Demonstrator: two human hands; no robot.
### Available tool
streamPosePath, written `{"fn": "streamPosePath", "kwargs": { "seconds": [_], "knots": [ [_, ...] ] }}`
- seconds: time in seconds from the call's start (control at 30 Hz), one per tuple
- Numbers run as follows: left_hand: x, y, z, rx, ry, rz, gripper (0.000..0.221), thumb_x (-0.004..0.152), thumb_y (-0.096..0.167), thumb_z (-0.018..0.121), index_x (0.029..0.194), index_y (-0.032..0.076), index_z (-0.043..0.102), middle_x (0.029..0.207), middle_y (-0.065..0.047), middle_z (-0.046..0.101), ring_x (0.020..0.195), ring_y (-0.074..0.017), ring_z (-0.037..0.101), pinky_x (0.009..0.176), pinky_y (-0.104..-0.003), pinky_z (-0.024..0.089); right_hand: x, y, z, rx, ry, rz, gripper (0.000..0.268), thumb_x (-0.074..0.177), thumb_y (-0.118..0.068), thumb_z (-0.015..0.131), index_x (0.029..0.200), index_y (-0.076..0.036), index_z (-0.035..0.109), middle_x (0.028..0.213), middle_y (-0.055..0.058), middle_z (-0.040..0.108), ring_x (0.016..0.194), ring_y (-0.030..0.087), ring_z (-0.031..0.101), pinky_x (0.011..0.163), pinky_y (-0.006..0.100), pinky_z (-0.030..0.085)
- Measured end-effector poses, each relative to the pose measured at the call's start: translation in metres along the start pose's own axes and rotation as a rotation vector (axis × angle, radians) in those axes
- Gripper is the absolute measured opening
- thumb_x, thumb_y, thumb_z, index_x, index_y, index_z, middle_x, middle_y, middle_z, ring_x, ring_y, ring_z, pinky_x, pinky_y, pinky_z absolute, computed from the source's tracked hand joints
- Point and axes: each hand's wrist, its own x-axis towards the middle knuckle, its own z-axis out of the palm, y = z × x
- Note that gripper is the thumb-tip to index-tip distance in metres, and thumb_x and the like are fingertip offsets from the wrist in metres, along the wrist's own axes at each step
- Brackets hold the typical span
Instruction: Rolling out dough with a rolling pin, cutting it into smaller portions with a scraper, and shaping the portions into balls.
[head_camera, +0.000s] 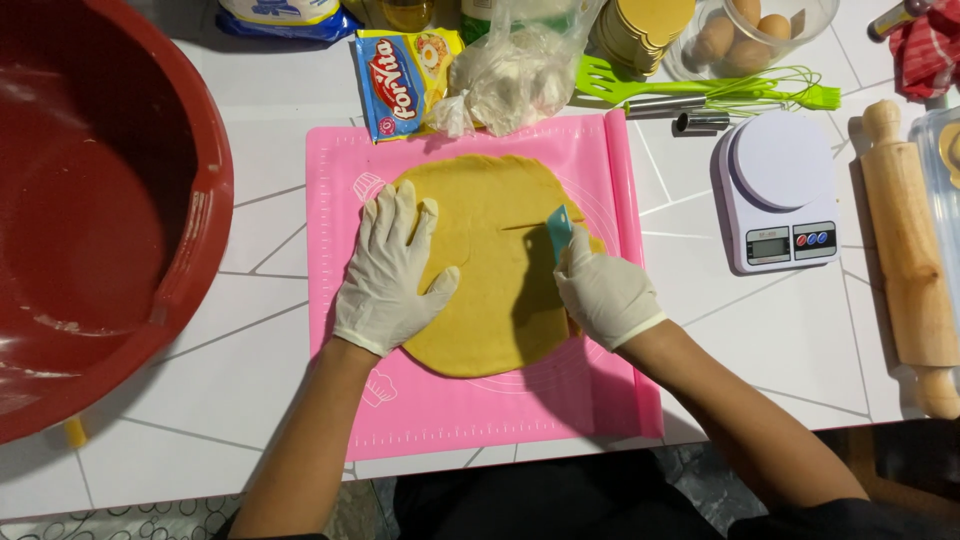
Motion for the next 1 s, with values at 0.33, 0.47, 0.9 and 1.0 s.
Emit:
{"fn": "streamPosePath", "kwargs": {
  "seconds": [0.33,0.47,0.9,1.0],
  "knots": [
    [0.0,0.001,-0.001,-0.027,-0.007,-0.009,0.086,0.088,0.054,0.05,0.153,-0.001,0.043,0.163,-0.031,0.028,0.153,-0.0462,0.02,0.127,-0.055,0.013,-0.033,0.003,0.001,-0.125,-0.021,-0.126,0.047,0.098,-0.031,0.053,0.135,-0.009,0.033,0.087,0.02,0.076,0.089,0.04,0.076,0.085,0.053,0.059],
    [0.0,0.002,-0.002,-0.006,-0.015,-0.012,0.086,0.088,0.055,0.05,0.154,0.0,0.042,0.162,-0.031,0.029,0.153,-0.0461,0.02,0.127,-0.054,0.013,-0.036,0.016,0.011,-0.064,-0.092,-0.077,0.042,0.095,-0.033,0.054,0.129,-0.014,0.038,0.081,0.012,0.076,0.086,0.038,0.077,0.082,0.051,0.06],
    [0.001,0.0,0.001,-0.031,0.004,-0.005,0.085,0.089,0.054,0.051,0.153,-0.001,0.043,0.163,-0.03,0.029,0.153,-0.046,0.02,0.127,-0.054,0.013,0.015,0.02,0.007,-0.039,0.038,-0.173,0.057,0.098,-0.03,0.049,0.146,-0.006,0.029,0.089,0.024,0.073,0.089,0.046,0.074,0.083,0.055,0.058],
    [0.0,-0.001,0.004,-0.023,0.003,-0.007,0.085,0.089,0.055,0.05,0.153,-0.001,0.044,0.164,-0.029,0.028,0.154,-0.045,0.019,0.128,-0.054,0.013,0.002,0.028,0.021,-0.116,-0.007,-0.192,0.068,0.096,-0.032,0.051,0.152,-0.005,0.024,0.086,0.019,0.074,0.087,0.042,0.076,0.081,0.055,0.059]
  ]
}}
